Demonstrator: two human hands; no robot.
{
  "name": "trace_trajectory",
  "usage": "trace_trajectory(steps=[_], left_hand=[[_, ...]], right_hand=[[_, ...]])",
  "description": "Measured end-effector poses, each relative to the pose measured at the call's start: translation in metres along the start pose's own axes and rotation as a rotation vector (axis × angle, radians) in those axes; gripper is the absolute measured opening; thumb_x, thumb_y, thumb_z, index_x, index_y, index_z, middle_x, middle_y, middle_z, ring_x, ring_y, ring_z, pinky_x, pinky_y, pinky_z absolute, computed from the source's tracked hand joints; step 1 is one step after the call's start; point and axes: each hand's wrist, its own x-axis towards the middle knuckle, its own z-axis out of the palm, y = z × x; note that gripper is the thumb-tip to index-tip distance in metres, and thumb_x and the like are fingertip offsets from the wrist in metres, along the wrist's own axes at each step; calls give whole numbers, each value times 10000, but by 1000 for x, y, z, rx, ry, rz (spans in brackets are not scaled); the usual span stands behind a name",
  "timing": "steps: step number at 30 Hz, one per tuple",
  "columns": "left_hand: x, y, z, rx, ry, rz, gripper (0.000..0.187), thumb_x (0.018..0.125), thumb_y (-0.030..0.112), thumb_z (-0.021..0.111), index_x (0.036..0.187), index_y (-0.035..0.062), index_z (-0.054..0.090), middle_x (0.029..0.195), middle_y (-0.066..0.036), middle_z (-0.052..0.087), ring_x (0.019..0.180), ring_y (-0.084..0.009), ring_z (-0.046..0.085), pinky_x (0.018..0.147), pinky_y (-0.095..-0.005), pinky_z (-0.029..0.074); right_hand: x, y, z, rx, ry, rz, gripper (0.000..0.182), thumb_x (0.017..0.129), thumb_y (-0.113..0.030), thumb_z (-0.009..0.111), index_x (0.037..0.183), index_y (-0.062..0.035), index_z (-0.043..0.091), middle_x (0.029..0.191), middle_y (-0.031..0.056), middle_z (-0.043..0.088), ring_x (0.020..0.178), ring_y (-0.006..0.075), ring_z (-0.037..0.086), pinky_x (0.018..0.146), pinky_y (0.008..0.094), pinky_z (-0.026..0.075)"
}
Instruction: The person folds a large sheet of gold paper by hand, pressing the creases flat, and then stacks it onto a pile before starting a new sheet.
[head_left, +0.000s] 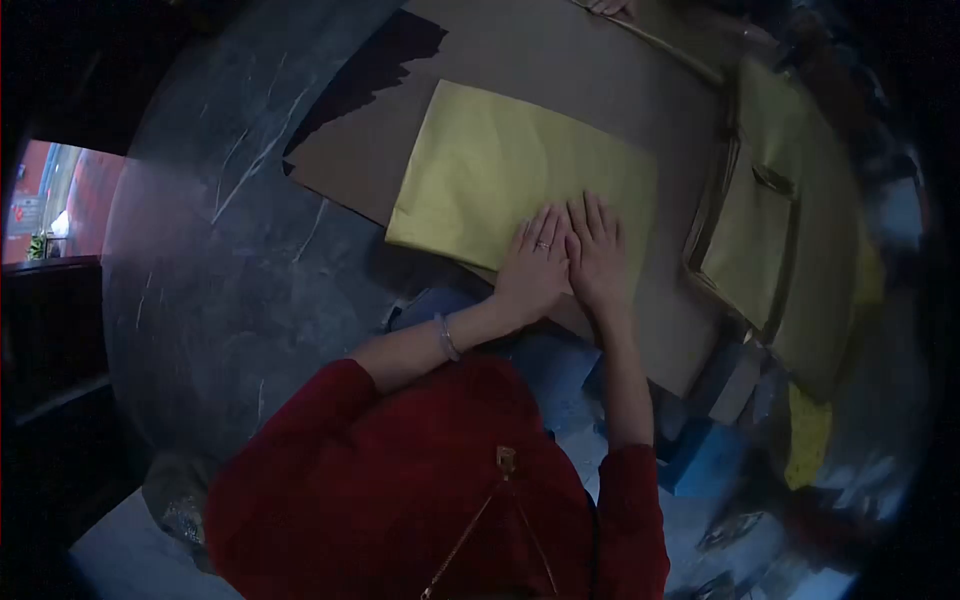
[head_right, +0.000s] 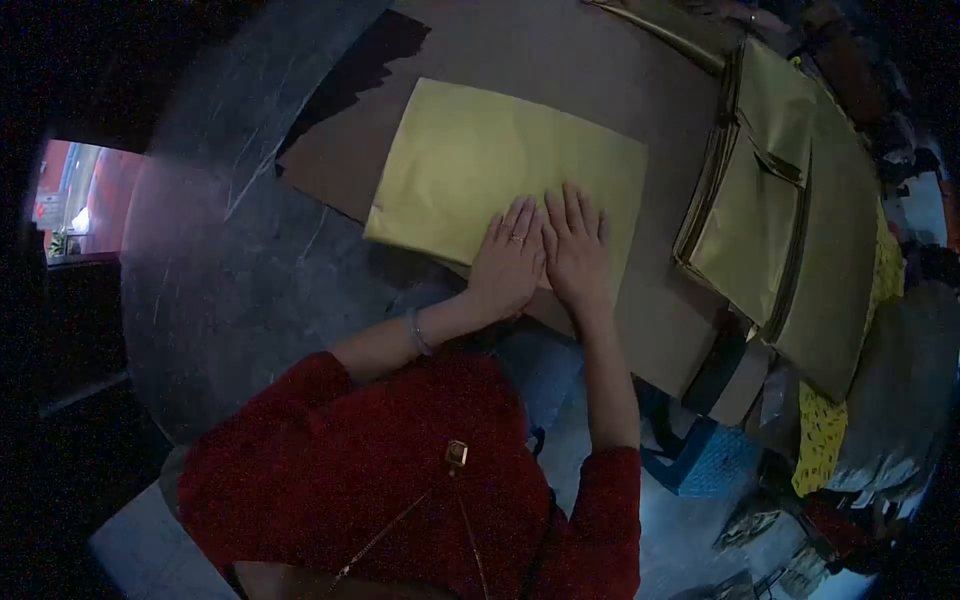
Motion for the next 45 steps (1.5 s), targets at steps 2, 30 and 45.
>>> trace_trajectory(steps=[2, 30, 45], left_hand=[[-1, -1, 3, -5, -14, -16, 546, 916, 243, 400, 1361, -66, 327, 1445, -216, 287, 1367, -337, 234, 1107, -448, 192], [-50, -98, -57, 122, 66, -411, 657, 947, 337, 425, 1426, -40, 179, 1490, -214, 177, 1391, -341, 153, 1119, -461, 167], [-15, -127, -103, 72, 231, -540, 412, 780, 252, 667, 1062, -32, 568, 1059, -226, 561, 1008, -366, 533, 856, -470, 431]], right_hand=[[1, -1, -1, 54, 23, 7, 444, 977, -306, 331, 1398, -170, 369, 1488, 67, 271, 1375, 232, 245, 1106, 489, 164], [1, -2, -5, 61, -9, 26, 461, 984, -311, 306, 1425, -178, 317, 1505, 59, 237, 1385, 230, 223, 1126, 467, 131], [2, -3, -9, 4, -41, 10, 461, 982, -289, 315, 1422, -152, 320, 1500, 78, 242, 1385, 232, 219, 1121, 479, 134]])
